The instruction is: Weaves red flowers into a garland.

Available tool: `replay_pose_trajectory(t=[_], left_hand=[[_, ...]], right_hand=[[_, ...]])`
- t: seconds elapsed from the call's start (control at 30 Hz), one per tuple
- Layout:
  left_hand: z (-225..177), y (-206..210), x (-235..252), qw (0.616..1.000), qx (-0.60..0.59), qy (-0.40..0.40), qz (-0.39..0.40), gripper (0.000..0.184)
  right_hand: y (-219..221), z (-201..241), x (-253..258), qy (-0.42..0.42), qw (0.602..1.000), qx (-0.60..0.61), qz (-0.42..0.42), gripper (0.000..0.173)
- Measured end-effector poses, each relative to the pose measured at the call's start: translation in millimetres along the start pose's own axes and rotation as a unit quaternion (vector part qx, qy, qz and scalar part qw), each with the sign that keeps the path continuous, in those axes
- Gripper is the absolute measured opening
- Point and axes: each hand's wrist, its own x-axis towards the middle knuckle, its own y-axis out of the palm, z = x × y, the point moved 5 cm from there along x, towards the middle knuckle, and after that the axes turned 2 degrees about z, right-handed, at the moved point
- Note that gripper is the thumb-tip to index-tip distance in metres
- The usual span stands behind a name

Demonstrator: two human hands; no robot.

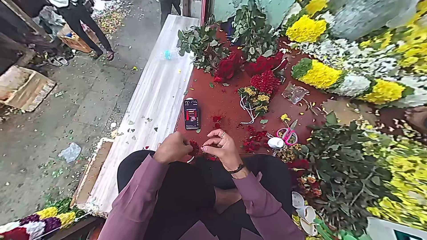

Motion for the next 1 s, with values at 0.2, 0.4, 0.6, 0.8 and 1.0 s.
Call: replay_pose_trajectory(t=[0.2,0.4,0.6,0.8,1.0], left_hand=[[-9.7,4.9,-1.3,0.996,-0.058,0.039,0.047,0.019],[-14.9,8.6,-1.3,0.991,-0.095,0.061,0.067,0.020],[-13.0,10.5,1.9,0.992,-0.095,0.065,0.048,0.014],[-13.0,6.6,2.2,0.997,-0.055,0.044,0.013,0.018],[-8.2,-3.2,1.1,0.997,-0.080,0.004,-0.014,0.021]], right_hand=[[14.8,-12.9,-4.2,0.040,0.998,-0.055,-0.020,0.052],[13.9,-17.3,-4.0,0.037,0.994,-0.092,-0.051,0.050],[16.1,-12.2,-5.3,0.030,0.966,-0.255,-0.026,0.059],[-1.7,-5.0,-0.4,0.010,0.957,-0.291,0.015,0.100],[-14.8,-31.8,12.5,0.038,0.960,-0.248,0.124,0.087]])
